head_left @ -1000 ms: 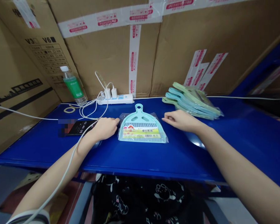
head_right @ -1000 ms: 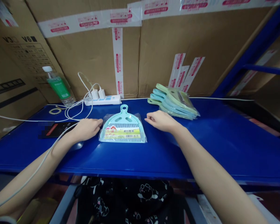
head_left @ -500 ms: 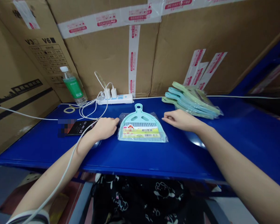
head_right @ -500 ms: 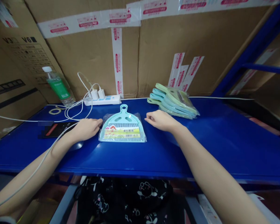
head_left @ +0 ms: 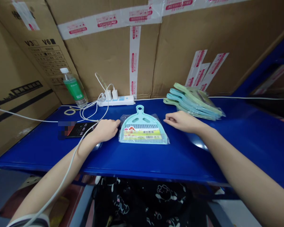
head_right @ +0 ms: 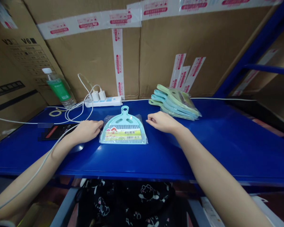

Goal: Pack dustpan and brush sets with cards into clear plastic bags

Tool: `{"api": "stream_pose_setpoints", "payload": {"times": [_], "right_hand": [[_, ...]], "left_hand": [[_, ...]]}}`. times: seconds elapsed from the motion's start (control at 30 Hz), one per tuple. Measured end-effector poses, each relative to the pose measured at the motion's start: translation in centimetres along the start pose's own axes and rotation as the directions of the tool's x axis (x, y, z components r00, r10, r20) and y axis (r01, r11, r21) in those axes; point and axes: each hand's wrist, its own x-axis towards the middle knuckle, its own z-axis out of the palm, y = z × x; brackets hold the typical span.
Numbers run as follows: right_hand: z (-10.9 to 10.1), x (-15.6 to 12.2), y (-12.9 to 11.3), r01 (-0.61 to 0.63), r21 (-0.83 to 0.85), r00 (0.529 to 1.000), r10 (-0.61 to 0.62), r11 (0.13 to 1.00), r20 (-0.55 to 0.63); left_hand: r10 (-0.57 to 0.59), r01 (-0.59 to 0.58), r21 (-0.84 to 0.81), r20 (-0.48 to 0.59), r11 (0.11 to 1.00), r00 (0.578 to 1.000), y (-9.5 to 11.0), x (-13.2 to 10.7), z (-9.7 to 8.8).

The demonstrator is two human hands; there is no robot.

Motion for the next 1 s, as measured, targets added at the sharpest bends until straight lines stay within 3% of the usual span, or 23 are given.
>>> {"api": "stream_pose_setpoints", "payload": {"times": [1.0], "right_hand": [[0.02, 0.08, 0.11, -0.015, -0.004, 1.0, 0.015, 1.0, 0.023]], "left_hand": [[-0.004, 0.004, 0.001, 0.017, 1.0, 1.0, 0.0, 0.09, 0.06]]}}
